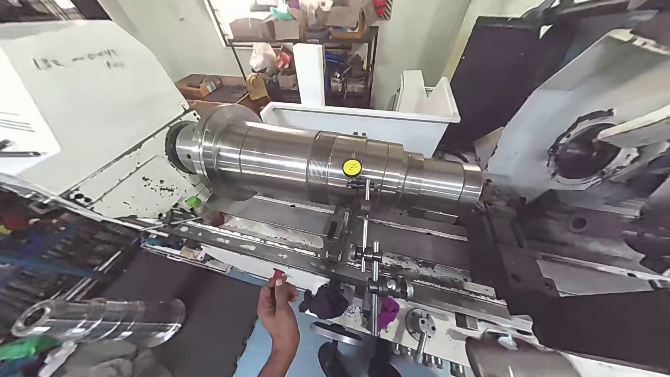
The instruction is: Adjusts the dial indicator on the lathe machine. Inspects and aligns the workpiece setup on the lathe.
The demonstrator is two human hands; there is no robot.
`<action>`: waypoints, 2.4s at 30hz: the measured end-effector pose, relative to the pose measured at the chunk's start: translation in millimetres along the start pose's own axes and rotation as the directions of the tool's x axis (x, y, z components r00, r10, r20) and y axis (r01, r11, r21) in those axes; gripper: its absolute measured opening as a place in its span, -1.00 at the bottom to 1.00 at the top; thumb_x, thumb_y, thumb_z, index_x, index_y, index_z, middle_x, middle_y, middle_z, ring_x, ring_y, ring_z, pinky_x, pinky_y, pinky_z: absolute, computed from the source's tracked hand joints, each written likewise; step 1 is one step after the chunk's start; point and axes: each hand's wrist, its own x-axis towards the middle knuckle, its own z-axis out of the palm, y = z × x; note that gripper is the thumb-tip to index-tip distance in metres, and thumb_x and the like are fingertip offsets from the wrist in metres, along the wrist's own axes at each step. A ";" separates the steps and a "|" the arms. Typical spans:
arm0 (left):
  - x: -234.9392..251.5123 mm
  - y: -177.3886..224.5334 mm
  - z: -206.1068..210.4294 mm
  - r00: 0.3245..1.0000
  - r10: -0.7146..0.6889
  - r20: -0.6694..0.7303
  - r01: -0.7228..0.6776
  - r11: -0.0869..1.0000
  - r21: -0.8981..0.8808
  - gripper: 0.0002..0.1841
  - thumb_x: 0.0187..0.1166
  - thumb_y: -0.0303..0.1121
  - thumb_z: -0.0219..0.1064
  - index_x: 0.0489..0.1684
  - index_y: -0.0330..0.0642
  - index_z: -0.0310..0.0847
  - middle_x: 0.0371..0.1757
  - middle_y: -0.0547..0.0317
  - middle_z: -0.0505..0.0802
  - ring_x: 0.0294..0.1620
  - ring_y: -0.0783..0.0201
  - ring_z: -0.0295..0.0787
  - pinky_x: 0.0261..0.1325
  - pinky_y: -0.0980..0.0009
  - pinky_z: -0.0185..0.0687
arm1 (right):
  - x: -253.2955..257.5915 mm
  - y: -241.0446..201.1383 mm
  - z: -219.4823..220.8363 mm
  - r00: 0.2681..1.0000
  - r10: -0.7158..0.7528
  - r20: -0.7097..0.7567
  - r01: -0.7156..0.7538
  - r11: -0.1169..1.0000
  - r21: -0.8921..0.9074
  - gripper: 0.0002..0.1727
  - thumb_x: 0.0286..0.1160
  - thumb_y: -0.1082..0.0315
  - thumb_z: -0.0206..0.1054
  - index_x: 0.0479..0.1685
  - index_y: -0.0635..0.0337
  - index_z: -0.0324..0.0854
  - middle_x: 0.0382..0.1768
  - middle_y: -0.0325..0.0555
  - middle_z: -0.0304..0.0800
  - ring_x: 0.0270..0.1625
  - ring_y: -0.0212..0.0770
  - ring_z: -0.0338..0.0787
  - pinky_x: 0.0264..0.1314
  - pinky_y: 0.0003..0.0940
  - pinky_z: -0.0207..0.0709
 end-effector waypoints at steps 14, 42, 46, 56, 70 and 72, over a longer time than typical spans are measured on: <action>-88.0 169.5 180.2 0.492 -0.264 0.830 0.516 0.856 -0.033 -0.53 0.75 -0.33 0.18 0.50 -0.50 0.36 0.34 -0.15 0.74 0.24 0.19 0.77 0.30 0.25 0.70 | 251.7 -39.5 93.4 0.758 -0.329 -0.563 0.434 0.899 0.058 0.28 0.15 0.52 0.69 0.83 0.18 -0.30 0.38 0.16 0.45 0.15 -0.05 0.78 0.02 -0.15 0.82; -52.6 133.7 330.6 0.566 -0.718 0.405 0.727 0.666 0.167 -0.21 0.66 0.17 0.29 0.59 -0.40 0.34 0.62 -0.37 0.47 0.67 -0.17 0.38 0.62 -0.12 0.38 | 295.3 -12.1 65.5 0.849 -0.057 -0.526 0.174 0.969 0.175 0.15 0.30 0.51 0.61 0.83 0.12 -0.22 0.30 0.17 0.48 -0.04 -0.08 0.79 -0.13 -0.20 0.80; -51.4 132.1 331.1 0.560 -0.718 0.413 0.727 0.665 0.170 -0.19 0.66 0.20 0.28 0.58 -0.41 0.35 0.63 -0.37 0.46 0.69 -0.16 0.37 0.63 -0.11 0.38 | 300.0 -13.9 56.1 0.824 -0.050 -0.565 0.200 0.958 0.206 0.15 0.35 0.50 0.59 0.85 0.08 -0.26 0.38 0.21 0.44 0.06 -0.01 0.79 -0.06 -0.14 0.82; -51.3 130.5 334.5 0.556 -0.715 0.424 0.724 0.668 0.176 -0.21 0.70 0.19 0.23 0.59 -0.41 0.34 0.62 -0.39 0.47 0.66 -0.18 0.40 0.59 -0.11 0.41 | 297.1 -26.3 42.6 0.766 -0.072 -0.639 0.232 0.958 0.170 0.11 0.43 0.49 0.54 0.84 0.11 -0.29 0.24 0.14 0.48 -0.17 -0.14 0.79 -0.23 -0.27 0.79; -45.0 132.0 332.2 0.520 -0.731 0.442 0.755 0.635 0.162 -0.18 0.71 0.16 0.23 0.70 -0.36 0.19 0.67 -0.36 0.42 0.70 -0.16 0.35 0.63 -0.09 0.36 | 297.9 -24.1 40.0 0.639 -0.209 -0.740 0.391 0.917 0.078 -0.12 0.56 0.50 0.43 0.76 0.37 -0.12 0.18 0.16 0.57 -0.04 -0.15 0.79 -0.04 -0.27 0.78; -43.3 132.9 331.5 0.519 -0.732 0.442 0.760 0.632 0.154 -0.19 0.72 0.16 0.21 0.70 -0.37 0.21 0.67 -0.37 0.41 0.70 -0.18 0.34 0.65 -0.10 0.35 | 297.6 -6.6 57.1 0.739 -0.264 -0.619 0.347 0.938 0.014 -0.02 0.41 0.53 0.51 0.75 0.42 -0.13 0.22 0.18 0.56 0.00 -0.17 0.77 0.03 -0.25 0.78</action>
